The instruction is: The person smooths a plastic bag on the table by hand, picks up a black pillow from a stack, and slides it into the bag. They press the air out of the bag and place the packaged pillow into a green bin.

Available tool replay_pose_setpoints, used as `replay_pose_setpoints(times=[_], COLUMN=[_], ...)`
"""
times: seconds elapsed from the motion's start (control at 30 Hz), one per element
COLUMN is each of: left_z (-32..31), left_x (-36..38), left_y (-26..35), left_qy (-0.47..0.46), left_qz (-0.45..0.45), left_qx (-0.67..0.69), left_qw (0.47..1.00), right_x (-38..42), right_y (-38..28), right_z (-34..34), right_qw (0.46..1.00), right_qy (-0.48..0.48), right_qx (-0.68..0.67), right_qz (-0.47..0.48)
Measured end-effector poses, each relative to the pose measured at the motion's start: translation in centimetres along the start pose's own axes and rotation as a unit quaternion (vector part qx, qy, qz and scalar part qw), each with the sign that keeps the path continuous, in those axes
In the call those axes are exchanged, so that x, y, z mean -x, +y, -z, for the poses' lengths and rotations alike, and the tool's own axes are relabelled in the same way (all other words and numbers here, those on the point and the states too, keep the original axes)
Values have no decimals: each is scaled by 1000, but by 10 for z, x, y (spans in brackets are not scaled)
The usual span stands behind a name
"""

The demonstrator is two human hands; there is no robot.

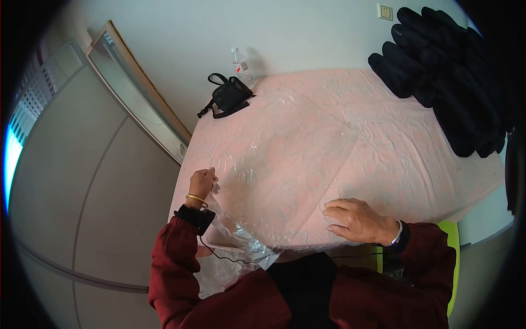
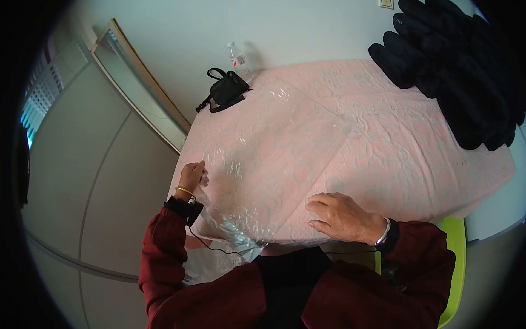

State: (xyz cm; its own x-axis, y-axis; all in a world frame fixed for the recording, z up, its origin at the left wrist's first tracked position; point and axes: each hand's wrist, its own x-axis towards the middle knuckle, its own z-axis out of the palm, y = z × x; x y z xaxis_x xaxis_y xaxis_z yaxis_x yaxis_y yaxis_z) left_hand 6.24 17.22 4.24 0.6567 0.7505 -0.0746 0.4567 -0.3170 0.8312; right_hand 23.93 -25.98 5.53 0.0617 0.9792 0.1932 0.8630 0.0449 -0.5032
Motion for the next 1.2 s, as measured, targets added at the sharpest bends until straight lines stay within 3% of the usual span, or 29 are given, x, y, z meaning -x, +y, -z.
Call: replay_pose_setpoints(times=[0.13, 0.27, 0.53, 0.67, 0.77, 0.97, 1.07, 1.17, 1.2], left_z=[-18, -31, -33, -39, -49, -59, -65, -61, -60], left_x=[17, 39, 120, 161, 191, 177, 169, 169, 168], left_y=[-2, -11, -9, -22, -25, -31, -23, -13, -12], left_qy=[-49, -93, -97, -38, 39, 69, 80, 83, 82], left_qz=[20, 26, -34, -49, -160, -190, -230, -197, -196], left_qx=[113, 162, 75, 28, -51, -48, -83, -278, -279], left_qw=[992, 982, 992, 998, 985, 978, 966, 936, 936], right_x=[-1, 1, 20, 35, 41, 35, 23, 26, 26], right_y=[-13, -29, 1, 6, -19, -20, -6, -6, -6], right_z=[-9, -19, -41, -32, -15, -2, -18, -24, -26], right_qw=[996, 987, 981, 964, 984, 999, 988, 992, 993], right_qy=[59, 42, 2, -10, 4, -2, 124, 89, 69], right_qx=[36, 133, 189, 267, 178, 41, 78, 90, 93], right_qz=[64, 82, 39, 14, -12, -25, -35, -26, -21])
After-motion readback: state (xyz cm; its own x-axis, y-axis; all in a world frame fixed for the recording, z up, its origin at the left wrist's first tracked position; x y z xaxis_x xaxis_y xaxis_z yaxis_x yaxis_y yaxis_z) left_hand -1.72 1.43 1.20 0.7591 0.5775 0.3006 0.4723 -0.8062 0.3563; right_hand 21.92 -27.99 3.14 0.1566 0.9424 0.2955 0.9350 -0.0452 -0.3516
